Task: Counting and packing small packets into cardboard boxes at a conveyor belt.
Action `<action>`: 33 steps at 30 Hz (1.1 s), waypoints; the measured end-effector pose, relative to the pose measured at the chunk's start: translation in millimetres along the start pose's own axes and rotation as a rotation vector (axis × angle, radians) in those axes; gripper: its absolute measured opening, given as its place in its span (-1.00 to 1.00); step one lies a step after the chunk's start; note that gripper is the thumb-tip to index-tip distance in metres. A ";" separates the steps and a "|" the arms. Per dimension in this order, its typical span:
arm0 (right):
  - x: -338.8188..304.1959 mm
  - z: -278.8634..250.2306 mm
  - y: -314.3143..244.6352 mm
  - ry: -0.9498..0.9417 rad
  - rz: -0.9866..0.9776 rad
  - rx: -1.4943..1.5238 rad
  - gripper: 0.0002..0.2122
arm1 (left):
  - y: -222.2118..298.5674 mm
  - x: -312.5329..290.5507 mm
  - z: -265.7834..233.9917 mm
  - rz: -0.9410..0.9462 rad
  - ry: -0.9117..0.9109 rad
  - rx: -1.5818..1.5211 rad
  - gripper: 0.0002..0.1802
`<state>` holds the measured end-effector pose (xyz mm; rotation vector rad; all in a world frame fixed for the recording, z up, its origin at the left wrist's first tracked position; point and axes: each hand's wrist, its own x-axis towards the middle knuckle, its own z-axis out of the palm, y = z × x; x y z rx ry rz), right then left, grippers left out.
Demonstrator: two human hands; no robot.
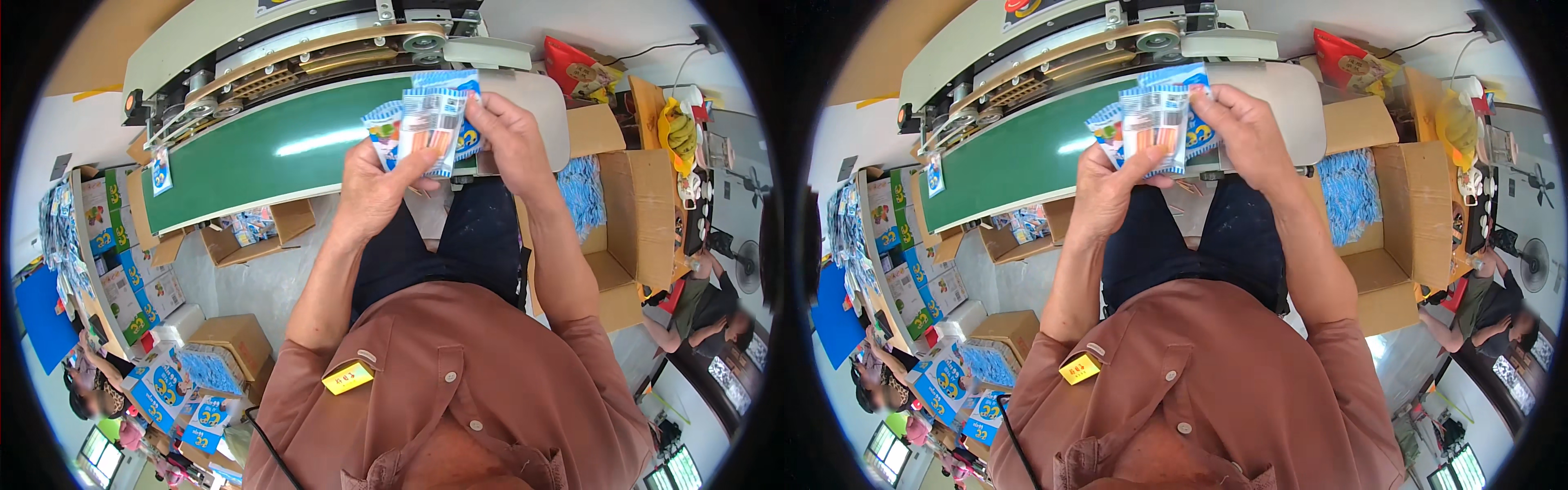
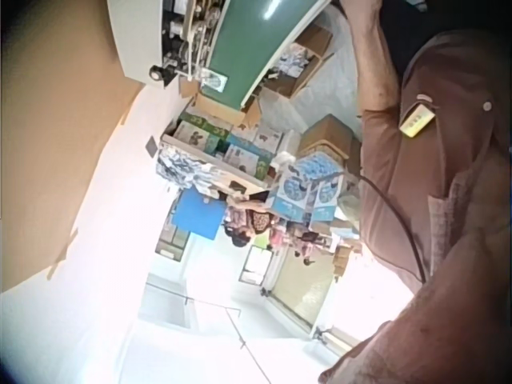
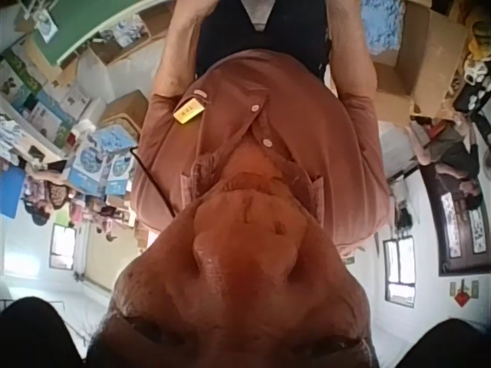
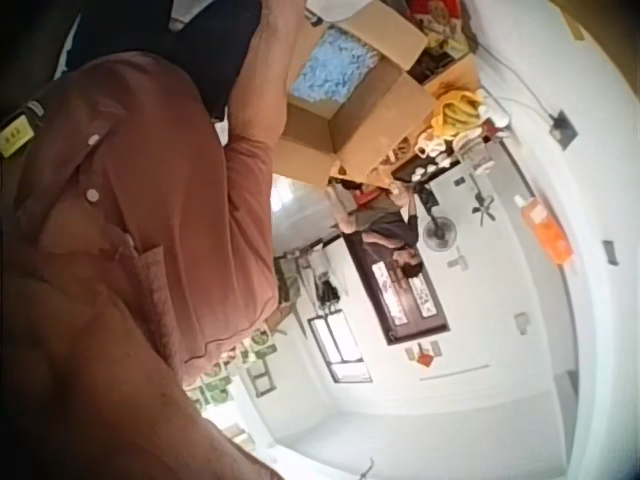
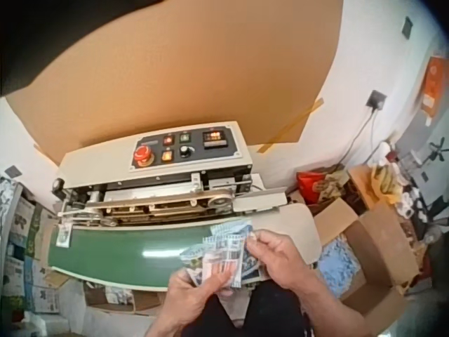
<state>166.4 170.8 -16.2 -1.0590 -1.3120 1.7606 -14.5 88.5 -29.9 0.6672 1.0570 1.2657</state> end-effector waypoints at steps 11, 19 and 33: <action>-3.4 18.5 18.6 0.217 -0.142 -0.084 -0.76 | -5.0 3.4 18.3 0.100 0.208 0.062 -0.78; -2.6 11.5 12.0 0.045 0.031 0.032 -0.73 | -3.3 -2.3 9.4 0.102 0.177 0.044 -0.79; -11.2 30.3 29.3 0.342 -0.107 0.223 -0.68 | -13.3 -1.5 13.1 0.153 0.234 -0.072 -0.76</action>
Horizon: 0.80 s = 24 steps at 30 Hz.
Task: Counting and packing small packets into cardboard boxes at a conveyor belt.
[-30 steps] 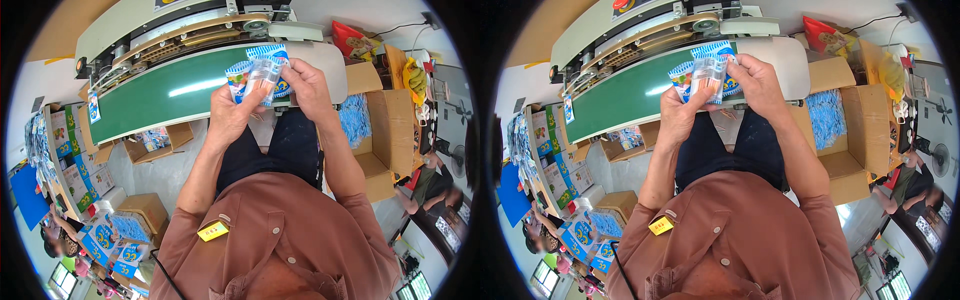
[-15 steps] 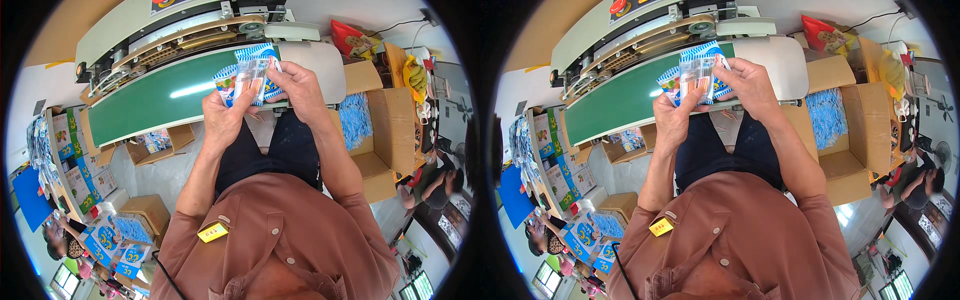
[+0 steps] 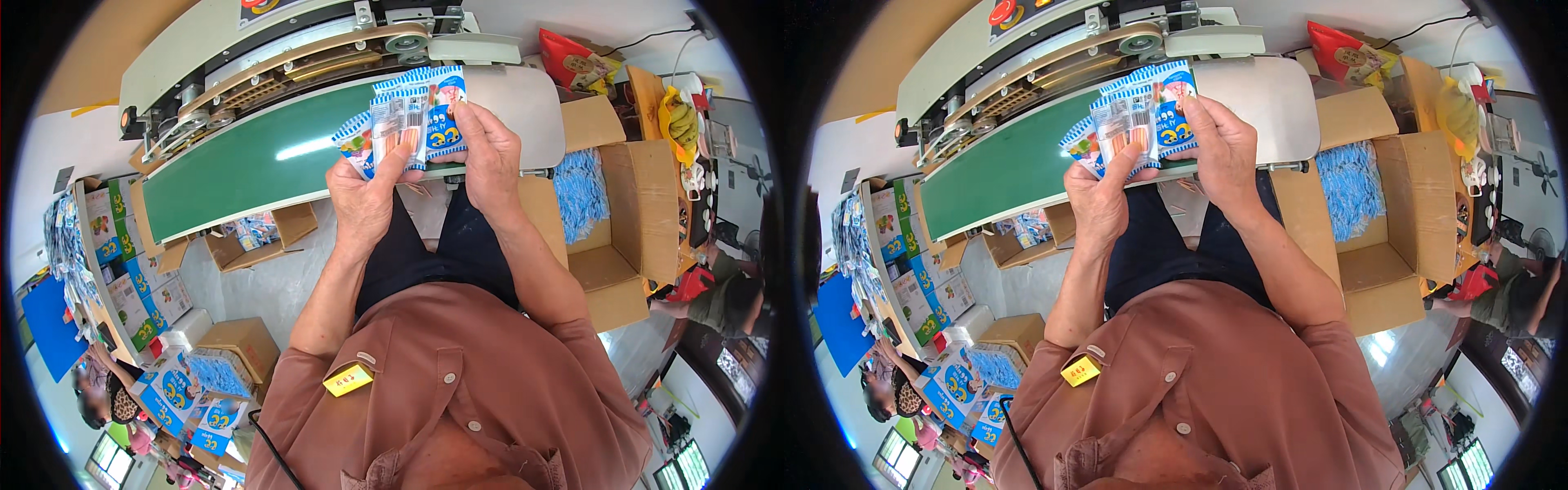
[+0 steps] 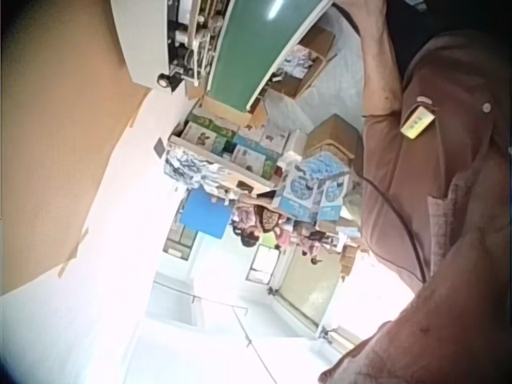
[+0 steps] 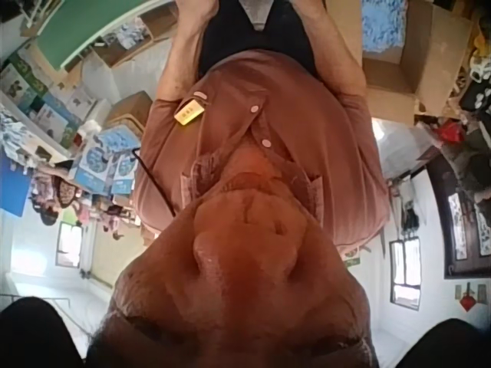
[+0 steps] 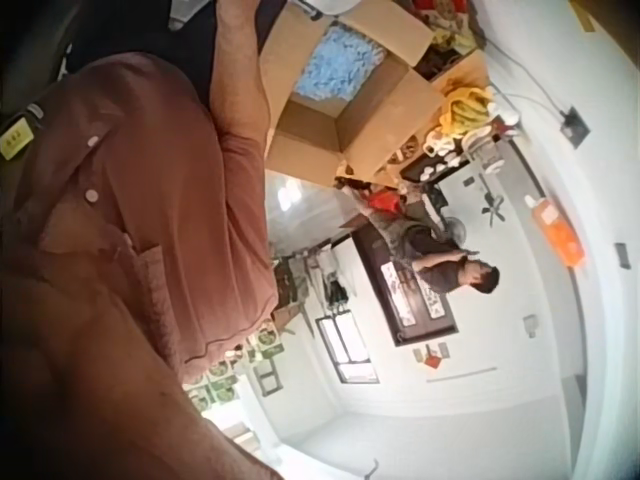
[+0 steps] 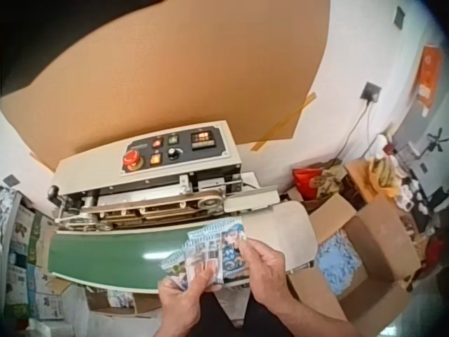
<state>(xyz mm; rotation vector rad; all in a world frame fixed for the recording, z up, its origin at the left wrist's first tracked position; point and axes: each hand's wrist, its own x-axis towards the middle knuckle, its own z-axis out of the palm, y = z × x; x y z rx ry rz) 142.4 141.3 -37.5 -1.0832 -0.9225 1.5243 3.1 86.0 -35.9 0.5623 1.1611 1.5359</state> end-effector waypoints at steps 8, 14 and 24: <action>9.5 -9.5 -14.8 -0.187 0.140 0.054 -0.70 | 4.5 3.2 -5.0 0.004 -0.033 0.044 -0.76; 15.6 -20.3 -19.5 -0.282 0.298 0.068 -0.68 | 6.3 2.6 -8.7 0.015 -0.112 0.089 -0.77; 15.5 -18.0 -14.9 -0.079 0.111 0.014 -0.73 | 6.5 7.3 -8.5 0.010 -0.052 0.143 -0.78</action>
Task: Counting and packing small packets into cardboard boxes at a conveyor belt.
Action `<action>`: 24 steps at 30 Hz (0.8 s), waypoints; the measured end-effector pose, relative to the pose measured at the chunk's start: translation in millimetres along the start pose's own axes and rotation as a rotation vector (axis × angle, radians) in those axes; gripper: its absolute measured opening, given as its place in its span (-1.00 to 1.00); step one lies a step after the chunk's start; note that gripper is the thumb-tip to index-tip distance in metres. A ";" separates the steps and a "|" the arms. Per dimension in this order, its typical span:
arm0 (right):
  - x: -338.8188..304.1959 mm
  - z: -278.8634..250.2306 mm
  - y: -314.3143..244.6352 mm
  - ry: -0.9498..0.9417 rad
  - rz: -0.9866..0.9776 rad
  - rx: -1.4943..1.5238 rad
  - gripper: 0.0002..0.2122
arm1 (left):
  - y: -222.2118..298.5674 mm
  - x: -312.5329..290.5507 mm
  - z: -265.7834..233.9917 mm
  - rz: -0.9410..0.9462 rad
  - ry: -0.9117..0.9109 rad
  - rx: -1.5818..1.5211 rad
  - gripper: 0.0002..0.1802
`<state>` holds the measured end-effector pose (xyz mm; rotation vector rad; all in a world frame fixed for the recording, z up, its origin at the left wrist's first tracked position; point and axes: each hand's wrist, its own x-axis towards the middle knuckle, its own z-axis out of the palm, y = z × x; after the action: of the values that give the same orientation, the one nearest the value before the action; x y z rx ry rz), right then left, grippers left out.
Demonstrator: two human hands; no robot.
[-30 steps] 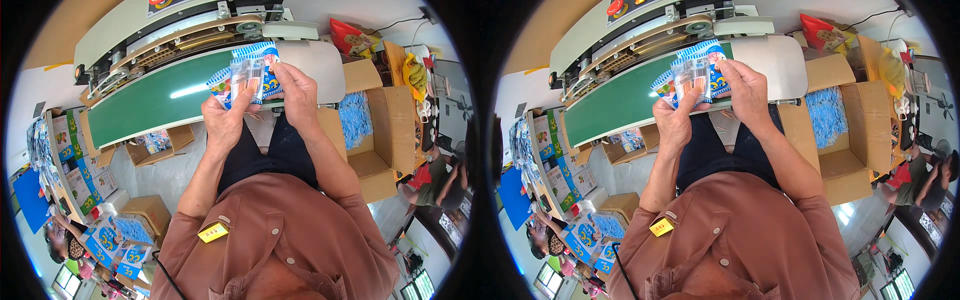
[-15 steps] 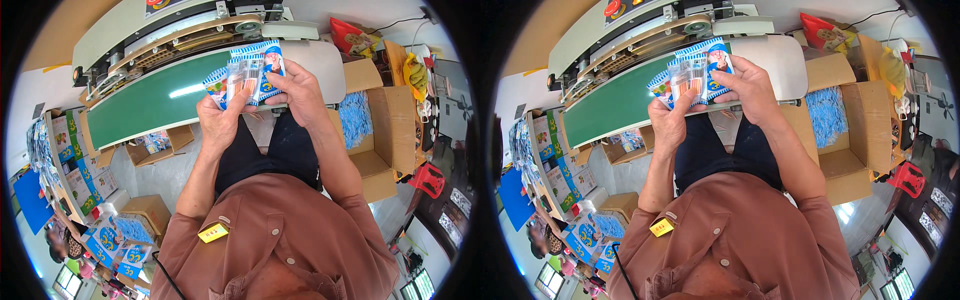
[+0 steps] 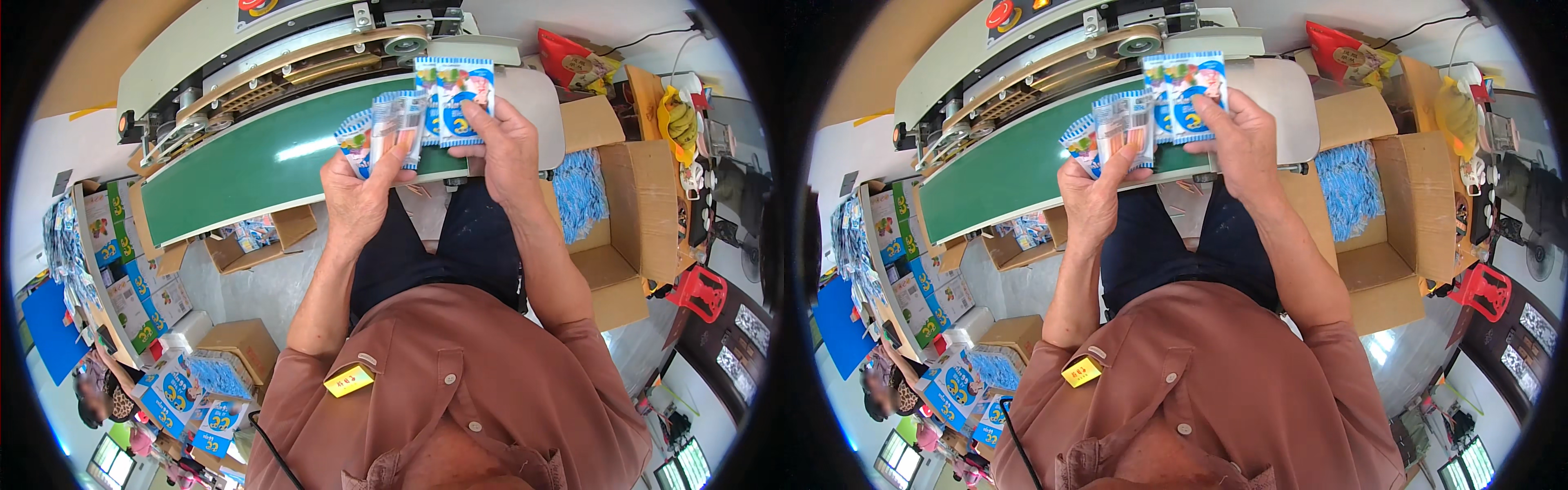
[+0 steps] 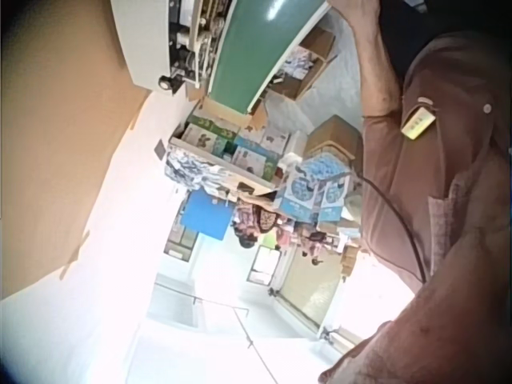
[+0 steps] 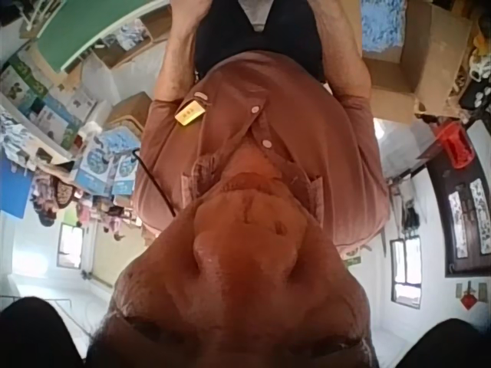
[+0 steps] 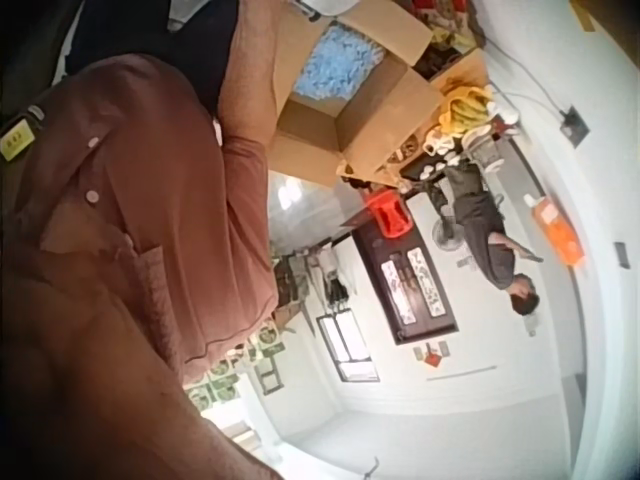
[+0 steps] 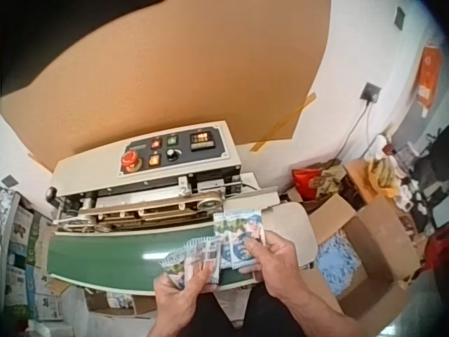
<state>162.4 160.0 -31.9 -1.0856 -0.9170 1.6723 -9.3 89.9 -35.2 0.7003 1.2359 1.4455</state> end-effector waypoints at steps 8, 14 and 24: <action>21.2 -2.4 -8.3 0.187 -0.064 -0.179 -0.73 | 4.7 -3.1 -17.1 -0.002 0.050 -0.074 -0.76; 31.7 14.8 -2.1 0.116 0.003 -0.184 -0.74 | 8.2 -7.6 -29.1 -0.059 0.069 -0.167 -0.75; 37.9 61.1 13.0 0.037 0.088 -0.186 -0.71 | 10.1 -13.4 -49.6 -0.038 0.083 -0.227 -0.71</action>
<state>94.0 185.5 -32.9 -1.2937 -1.0304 1.6569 -53.9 62.6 -37.7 0.4651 1.1197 1.5669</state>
